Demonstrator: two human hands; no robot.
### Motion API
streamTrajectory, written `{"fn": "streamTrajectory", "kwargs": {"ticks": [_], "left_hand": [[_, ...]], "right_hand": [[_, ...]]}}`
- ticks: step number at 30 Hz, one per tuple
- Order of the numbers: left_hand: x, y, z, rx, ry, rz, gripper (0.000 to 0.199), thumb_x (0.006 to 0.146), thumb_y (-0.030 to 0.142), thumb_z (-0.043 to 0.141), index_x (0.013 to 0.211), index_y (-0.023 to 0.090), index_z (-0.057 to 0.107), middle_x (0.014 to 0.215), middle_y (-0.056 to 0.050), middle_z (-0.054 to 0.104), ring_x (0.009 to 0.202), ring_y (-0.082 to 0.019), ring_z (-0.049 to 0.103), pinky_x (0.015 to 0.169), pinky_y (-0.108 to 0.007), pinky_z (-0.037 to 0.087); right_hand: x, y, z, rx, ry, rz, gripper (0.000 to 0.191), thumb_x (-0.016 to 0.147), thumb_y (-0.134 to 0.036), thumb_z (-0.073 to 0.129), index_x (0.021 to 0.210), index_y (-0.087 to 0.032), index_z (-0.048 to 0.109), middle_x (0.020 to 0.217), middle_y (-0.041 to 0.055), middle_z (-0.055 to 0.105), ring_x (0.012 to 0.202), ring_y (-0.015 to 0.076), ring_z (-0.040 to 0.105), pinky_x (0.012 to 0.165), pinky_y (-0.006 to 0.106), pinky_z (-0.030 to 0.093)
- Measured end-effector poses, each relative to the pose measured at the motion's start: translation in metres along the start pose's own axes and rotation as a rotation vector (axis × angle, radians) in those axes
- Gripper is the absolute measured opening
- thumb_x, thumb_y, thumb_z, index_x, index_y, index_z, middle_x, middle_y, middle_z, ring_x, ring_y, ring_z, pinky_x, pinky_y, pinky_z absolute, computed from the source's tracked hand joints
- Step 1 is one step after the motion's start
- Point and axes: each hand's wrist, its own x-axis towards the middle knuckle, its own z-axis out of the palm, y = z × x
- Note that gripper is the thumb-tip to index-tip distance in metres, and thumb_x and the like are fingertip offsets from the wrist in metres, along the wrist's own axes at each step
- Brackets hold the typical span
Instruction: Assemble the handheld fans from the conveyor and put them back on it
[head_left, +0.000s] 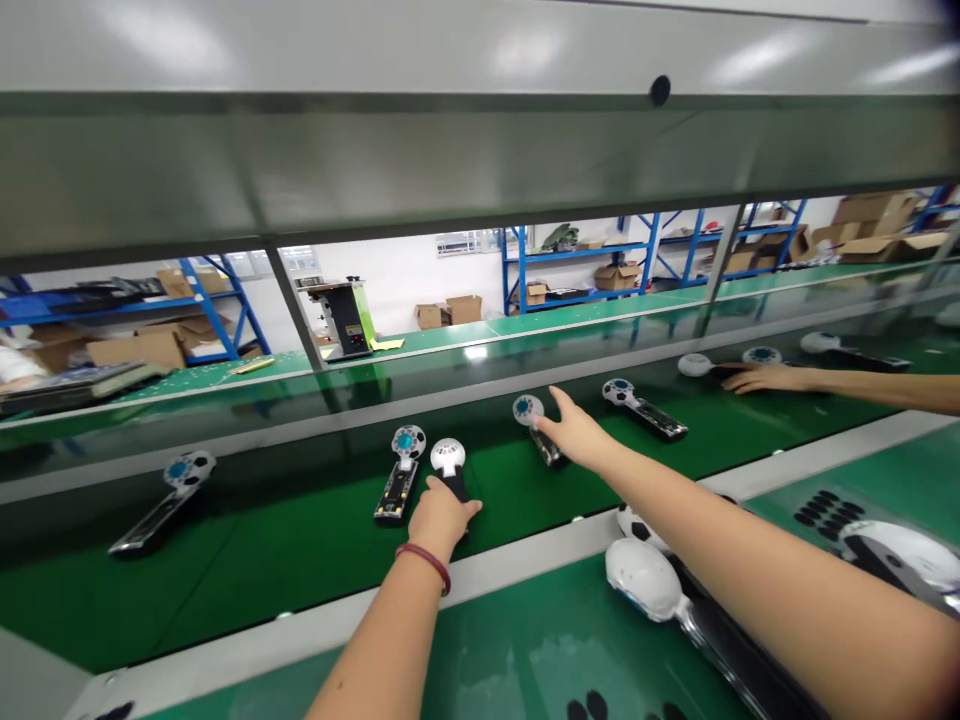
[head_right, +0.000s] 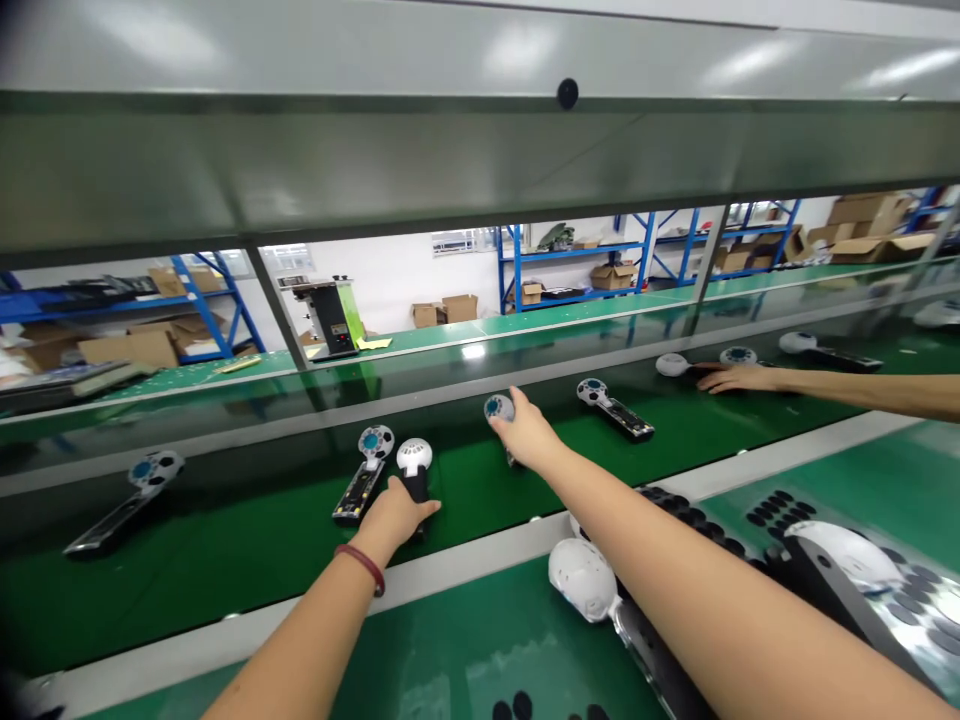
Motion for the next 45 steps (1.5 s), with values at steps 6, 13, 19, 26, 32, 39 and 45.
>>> {"fn": "streamTrajectory", "kwargs": {"ticks": [6,13,19,26,32,39,45], "left_hand": [[-0.037,0.004,-0.002,-0.563,-0.338,-0.141,0.025,0.082,0.029,0.045,0.101,0.012,0.05,0.092,-0.007,0.059,0.079,-0.016,0.059,0.071,-0.035,0.049],[-0.131,-0.017,0.003,-1.149,-0.482,-0.161,0.027,0.081,0.04,0.043,0.101,0.023,0.046,0.068,0.001,0.056,0.055,-0.011,0.054,0.061,-0.03,0.047],[-0.14,-0.047,0.038,-1.125,-0.375,-0.377,0.028,0.077,0.032,0.053,0.1,0.016,0.048,0.072,-0.005,0.061,0.064,-0.016,0.06,0.064,-0.033,0.049],[-0.139,-0.05,0.042,-1.095,-0.292,-0.302,0.044,0.079,0.032,0.052,0.119,0.029,0.035,0.073,-0.003,0.063,0.066,-0.016,0.06,0.064,-0.036,0.049],[-0.14,-0.051,0.044,-1.072,-0.324,-0.298,0.052,0.079,0.035,0.05,0.127,0.032,0.028,0.075,-0.003,0.065,0.07,-0.018,0.062,0.07,-0.037,0.048],[-0.145,-0.052,0.044,-1.004,-0.277,-0.232,0.047,0.081,0.035,0.046,0.126,0.03,0.034,0.129,-0.004,0.046,0.116,-0.021,0.044,0.09,-0.03,0.037],[-0.147,-0.052,0.045,-0.921,-0.289,-0.208,0.049,0.081,0.036,0.044,0.127,0.027,0.032,0.134,-0.006,0.04,0.123,-0.023,0.035,0.1,-0.038,0.025]], "right_hand": [[-0.14,0.012,0.005,-0.209,-0.413,-0.15,0.02,0.066,-0.013,0.058,0.083,-0.02,0.064,0.084,0.003,0.062,0.073,0.0198,0.057,0.069,0.032,0.043],[-0.182,0.051,0.029,-0.266,-0.427,-0.105,0.028,0.062,-0.004,0.046,0.079,-0.02,0.061,0.092,0.0034,0.056,0.09,0.0181,0.051,0.079,0.026,0.038],[-0.172,0.044,0.031,-0.213,-0.388,-0.021,0.017,0.061,-0.006,0.044,0.067,-0.018,0.054,0.079,0.0034,0.057,0.08,0.0161,0.054,0.073,0.023,0.04],[-0.182,0.064,0.028,-0.122,-0.411,-0.023,0.012,0.064,-0.008,0.047,0.061,-0.019,0.048,0.075,0.0007,0.055,0.077,0.014,0.054,0.07,0.021,0.039],[-0.178,0.045,0.004,0.141,-0.441,-0.022,0.014,0.07,-0.012,0.048,0.062,-0.022,0.044,0.085,0.0006,0.057,0.086,0.015,0.054,0.077,0.022,0.04],[-0.148,-0.003,0.009,0.193,-0.358,0.016,0.011,0.076,-0.018,0.047,0.066,-0.022,0.049,0.132,-0.0031,0.034,0.117,0.0172,0.037,0.094,0.029,0.03],[-0.146,-0.004,0.016,0.022,-0.401,-0.065,0.016,0.076,-0.012,0.045,0.062,-0.02,0.042,0.105,-0.0013,0.049,0.086,0.0132,0.05,0.073,0.025,0.038]]}}
